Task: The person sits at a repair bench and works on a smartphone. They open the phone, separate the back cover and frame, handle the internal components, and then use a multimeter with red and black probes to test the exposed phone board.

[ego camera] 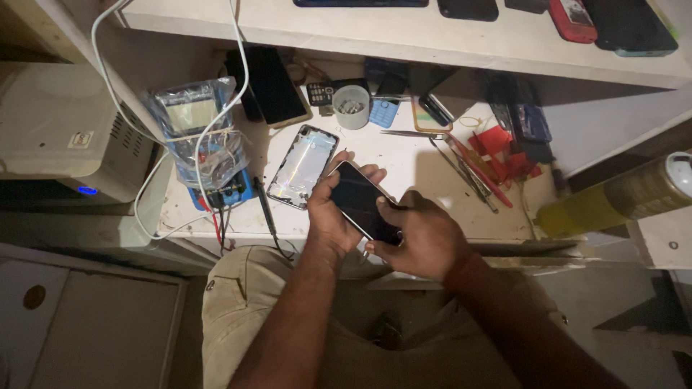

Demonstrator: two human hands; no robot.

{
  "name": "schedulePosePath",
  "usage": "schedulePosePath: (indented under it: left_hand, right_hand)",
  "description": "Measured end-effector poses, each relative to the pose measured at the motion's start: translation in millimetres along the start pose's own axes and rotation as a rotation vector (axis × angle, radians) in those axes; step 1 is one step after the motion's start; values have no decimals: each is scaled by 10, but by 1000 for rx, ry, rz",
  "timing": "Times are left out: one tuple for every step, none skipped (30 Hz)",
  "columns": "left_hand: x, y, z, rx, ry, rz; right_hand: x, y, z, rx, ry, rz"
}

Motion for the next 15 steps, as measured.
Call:
schedulePosePath:
  left_hand:
    - [-1,-18,-3,-16,0,-10]
    - [-1,-31,-1,-31,-1,-19]
    - [-1,-45,-1,-46,-3,-27]
    - [-3,-37,-4,-37,0,-18]
    - [0,-31,-3,-28,3,-10]
    - [0,-26,-10,-20,7,-3]
    - [1,-20,-14,-30,11,1]
    - [2,-17,-18,-39,15,3]
    - [3,-12,-26,-48,20,6]
    - [5,-9,-29,-49,21,6]
    - [6,-2,-32,-49,21,8]
    - [7,3,-37,-49,22,9]
    - [11,-7,-36,-47,16,-5]
    - [12,-17,-37,-44,9,-18]
    - [15,-28,-36,-42,2,-33]
  right_hand:
    - [-5,42,-25,-17,28,41]
    - [-13,80,-55,-33,58,82]
    - [-25,120,-84,-49,88,122]
    - [-19,95,-69,-64,70,98]
    - [-9,73,-56,-80,52,75]
    - [-6,56,-40,-97,34,52]
    - [4,32,-34,-122,21,25]
    - [9,16,-26,-147,7,-1]
    - [12,1,-18,-172,-7,-28]
    - [4,15,-25,-154,-12,-23]
    - [-11,23,-39,-136,-16,-20]
    - [-17,33,-50,-118,-20,-16]
    - [-22,33,-50,-141,-36,-21]
    - [-31,26,-56,-164,-51,-27]
    - [-34,22,-58,-187,-65,-31]
Point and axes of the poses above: each hand's wrist, its own x-axis towards the middle knuckle, its own y-axis out of the back of the hand, z = x × y, the point moved 10 cm from there along x, towards the middle knuckle, and after that the axes turned 4 degrees about x, right-handed, at the moved point
